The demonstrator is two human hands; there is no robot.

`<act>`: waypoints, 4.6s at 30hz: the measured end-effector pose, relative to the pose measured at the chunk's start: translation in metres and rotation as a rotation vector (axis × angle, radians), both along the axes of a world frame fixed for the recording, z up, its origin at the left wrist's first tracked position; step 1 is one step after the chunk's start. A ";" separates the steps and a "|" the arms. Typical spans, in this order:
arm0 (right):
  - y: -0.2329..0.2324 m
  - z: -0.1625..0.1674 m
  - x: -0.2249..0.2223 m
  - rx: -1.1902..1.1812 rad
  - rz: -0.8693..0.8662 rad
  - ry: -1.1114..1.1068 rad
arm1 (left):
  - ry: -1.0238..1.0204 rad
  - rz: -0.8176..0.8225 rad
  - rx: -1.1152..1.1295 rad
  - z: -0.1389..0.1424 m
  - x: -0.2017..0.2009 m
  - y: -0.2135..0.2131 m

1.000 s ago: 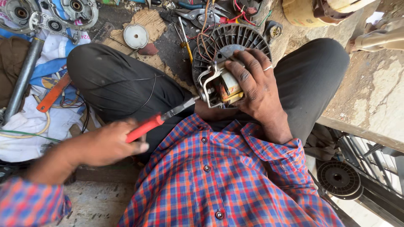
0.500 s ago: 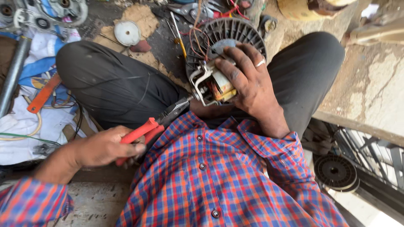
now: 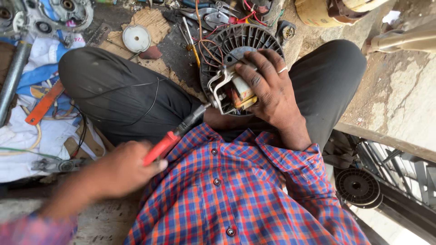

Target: The person sits on the ground with an electric motor in their lap and uses a screwdriver to unscrew and loosen parts of the motor housing. They reposition the motor, work on its mounting bracket, and later use pliers to grip a component while continuing to work on the motor.

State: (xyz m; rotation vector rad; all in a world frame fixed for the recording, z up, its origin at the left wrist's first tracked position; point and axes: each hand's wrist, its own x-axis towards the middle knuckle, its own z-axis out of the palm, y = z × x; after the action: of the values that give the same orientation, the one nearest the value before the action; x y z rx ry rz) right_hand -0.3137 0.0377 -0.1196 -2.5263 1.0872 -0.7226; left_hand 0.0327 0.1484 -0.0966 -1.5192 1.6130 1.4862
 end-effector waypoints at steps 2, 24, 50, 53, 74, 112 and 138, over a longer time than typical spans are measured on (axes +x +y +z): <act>-0.001 0.001 -0.001 0.011 -0.028 0.017 | -0.182 -0.295 -0.585 0.003 -0.006 0.008; -0.027 0.017 -0.008 0.143 0.048 0.128 | 0.673 0.652 0.806 -0.014 0.008 -0.038; -0.010 -0.003 -0.085 0.850 -0.600 -0.732 | -0.446 0.629 -0.951 -0.077 0.070 0.032; -0.008 -0.008 -0.082 0.840 -0.479 -0.678 | -0.093 0.529 -1.255 -0.048 0.022 0.001; -0.026 -0.010 -0.086 0.803 -0.262 -0.392 | 0.719 0.632 -0.609 -0.041 -0.135 -0.077; -0.026 -0.018 -0.080 0.761 -0.318 -0.369 | 0.310 -0.013 -1.260 -0.060 -0.099 -0.055; -0.027 -0.019 -0.076 0.758 -0.342 -0.389 | 0.389 0.622 -0.591 -0.058 -0.111 -0.052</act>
State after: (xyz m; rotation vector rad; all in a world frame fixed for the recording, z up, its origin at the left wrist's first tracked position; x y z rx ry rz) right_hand -0.3901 0.0106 -0.1386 -1.5184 1.3348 -0.6733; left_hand -0.0786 0.0967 -0.1543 -2.3347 2.0452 1.7987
